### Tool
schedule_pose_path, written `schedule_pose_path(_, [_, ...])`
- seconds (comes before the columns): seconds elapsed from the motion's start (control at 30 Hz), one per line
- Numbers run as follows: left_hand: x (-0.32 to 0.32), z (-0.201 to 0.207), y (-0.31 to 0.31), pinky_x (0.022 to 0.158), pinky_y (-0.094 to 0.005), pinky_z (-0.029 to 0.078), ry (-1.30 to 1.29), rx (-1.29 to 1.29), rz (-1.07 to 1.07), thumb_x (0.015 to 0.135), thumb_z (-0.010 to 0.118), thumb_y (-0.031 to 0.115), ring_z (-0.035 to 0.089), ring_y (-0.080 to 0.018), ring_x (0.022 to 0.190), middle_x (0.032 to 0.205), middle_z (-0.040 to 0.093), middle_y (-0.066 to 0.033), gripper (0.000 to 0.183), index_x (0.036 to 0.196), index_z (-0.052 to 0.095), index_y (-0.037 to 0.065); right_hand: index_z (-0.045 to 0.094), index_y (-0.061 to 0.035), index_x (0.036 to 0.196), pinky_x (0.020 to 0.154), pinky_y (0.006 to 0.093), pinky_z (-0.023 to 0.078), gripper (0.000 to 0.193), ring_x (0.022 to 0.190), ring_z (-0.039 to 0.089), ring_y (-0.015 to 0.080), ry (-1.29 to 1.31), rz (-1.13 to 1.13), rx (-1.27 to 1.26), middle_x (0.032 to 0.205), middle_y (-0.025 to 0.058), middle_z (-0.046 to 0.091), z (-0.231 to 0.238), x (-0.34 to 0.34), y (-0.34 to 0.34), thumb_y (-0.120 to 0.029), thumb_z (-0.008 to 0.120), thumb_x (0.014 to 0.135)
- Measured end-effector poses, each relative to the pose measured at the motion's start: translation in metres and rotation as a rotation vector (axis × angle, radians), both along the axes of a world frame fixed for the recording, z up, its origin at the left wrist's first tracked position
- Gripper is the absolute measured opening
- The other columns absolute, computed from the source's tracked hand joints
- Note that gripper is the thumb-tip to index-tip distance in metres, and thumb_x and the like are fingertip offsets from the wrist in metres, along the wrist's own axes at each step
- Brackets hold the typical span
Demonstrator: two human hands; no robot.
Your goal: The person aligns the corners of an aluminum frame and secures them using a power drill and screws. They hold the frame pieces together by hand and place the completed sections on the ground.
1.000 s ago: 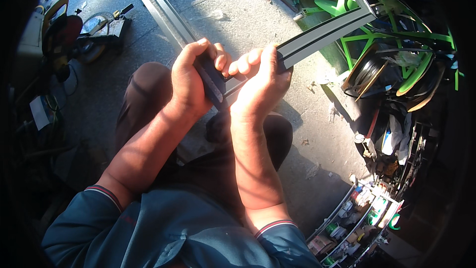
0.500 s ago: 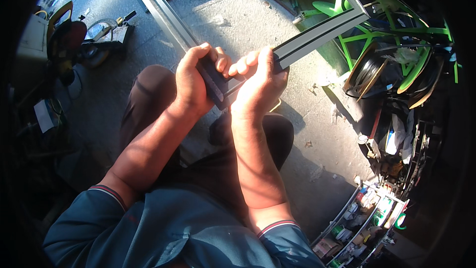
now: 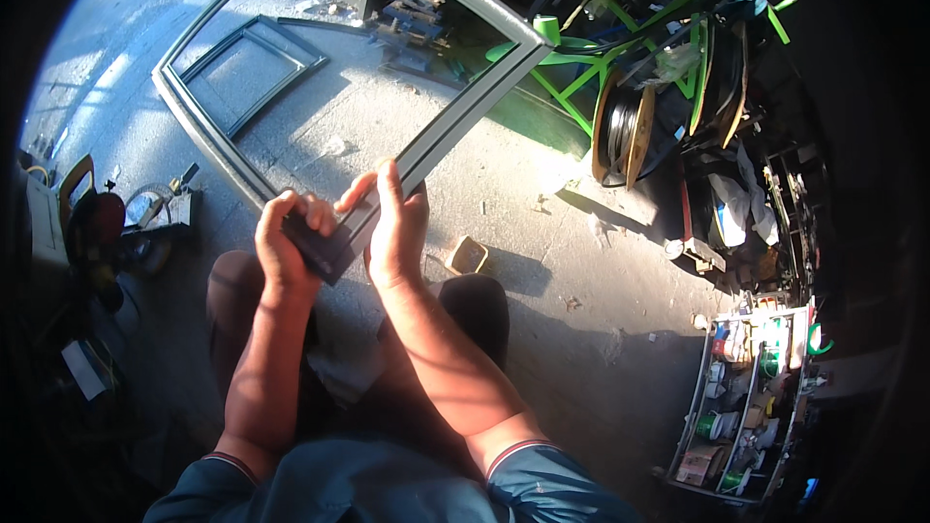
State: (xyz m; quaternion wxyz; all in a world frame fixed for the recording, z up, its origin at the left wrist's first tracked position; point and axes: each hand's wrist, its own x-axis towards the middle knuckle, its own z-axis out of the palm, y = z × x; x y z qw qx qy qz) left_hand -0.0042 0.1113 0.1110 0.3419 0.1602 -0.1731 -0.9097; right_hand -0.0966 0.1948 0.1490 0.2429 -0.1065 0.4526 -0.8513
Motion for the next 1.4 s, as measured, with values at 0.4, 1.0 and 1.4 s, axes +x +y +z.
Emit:
schedule_pose_path(0.4, [0.045, -0.002, -0.058, 0.059, -0.0315, 0.042, -0.106, -0.296, -0.18, 0.104, 0.052, 0.037, 0.052, -0.0204, 0.062, 0.068, 0.053, -0.0075, 0.04, 0.077, 0.054, 0.007, 0.054, -0.0114, 0.089, 0.06, 0.038, 0.051, 0.029, 0.062, 0.055, 0.0175, -0.287, -0.113, -0.291, 0.07, 0.0009, 0.051, 0.009, -0.095, 0.022, -0.035, 0.064, 0.103])
schedule_pose_path(1.0, [0.017, -0.023, 0.048, 0.061, -0.0295, 0.048, -0.412, -0.609, -0.002, 0.107, 0.055, 0.037, 0.06, -0.0158, 0.063, 0.074, 0.064, -0.0085, 0.04, 0.09, 0.064, 0.002, 0.052, -0.0093, 0.086, 0.063, 0.0371, 0.051, 0.04, 0.062, 0.049, 0.0163, -0.239, -0.476, -0.393, 0.072, 0.0007, 0.049, 0.039, -0.078, 0.02, -0.043, 0.063, 0.103])
schedule_pose_path(1.4, [-0.033, 0.017, 0.009, 0.118, -0.0476, 0.039, 0.338, -0.111, -0.068, 0.106, 0.055, 0.036, 0.058, -0.0307, 0.126, 0.127, 0.067, -0.0149, 0.04, 0.121, 0.065, 0.0, 0.054, -0.0029, 0.092, 0.076, 0.0381, 0.055, 0.028, 0.073, 0.063, 0.0204, -0.064, -0.164, -0.326, 0.08, 0.0083, 0.062, 0.026, -0.009, -0.024, -0.025, 0.067, 0.102])
